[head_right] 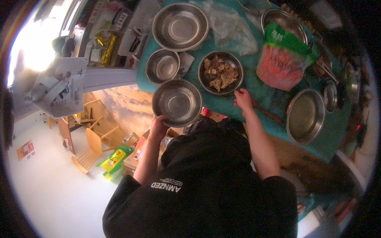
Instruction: The person rinses a frying pan under running water, places it on a portable induction cooktop, and turns the cooktop on. They then rinse a metal bowl and place it on the counter. Finally, they pour cooking oil from a bottle into the pan.
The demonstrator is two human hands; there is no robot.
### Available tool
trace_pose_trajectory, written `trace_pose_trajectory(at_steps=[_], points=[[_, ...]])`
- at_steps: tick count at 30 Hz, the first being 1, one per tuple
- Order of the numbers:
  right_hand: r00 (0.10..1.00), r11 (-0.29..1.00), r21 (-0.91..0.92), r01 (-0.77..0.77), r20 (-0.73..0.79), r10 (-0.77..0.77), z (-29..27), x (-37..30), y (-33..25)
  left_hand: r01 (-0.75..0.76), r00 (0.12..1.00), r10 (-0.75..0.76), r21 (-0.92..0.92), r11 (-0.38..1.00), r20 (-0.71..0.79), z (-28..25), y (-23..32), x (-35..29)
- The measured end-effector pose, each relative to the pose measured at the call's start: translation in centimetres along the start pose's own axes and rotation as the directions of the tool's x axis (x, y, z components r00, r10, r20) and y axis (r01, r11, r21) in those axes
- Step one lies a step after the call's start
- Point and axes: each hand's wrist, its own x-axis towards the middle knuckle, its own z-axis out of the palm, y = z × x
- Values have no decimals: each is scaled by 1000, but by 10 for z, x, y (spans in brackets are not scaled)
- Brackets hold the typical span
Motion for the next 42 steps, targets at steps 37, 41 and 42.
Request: trace_pose_trajectory(at_steps=[37,41,42], points=[[596,691,555,463,-772,220,-104,-267,81,75,928,-161,254,964,337,129,-87,180],[581,750,555,359,-762,286,-138,-287,130,129,934,-236,364,922,267,129,-90,179],[589,758,528,384,-772,239,-144,-290,146,75,924,-200,358,931,326,124,-90,177]])
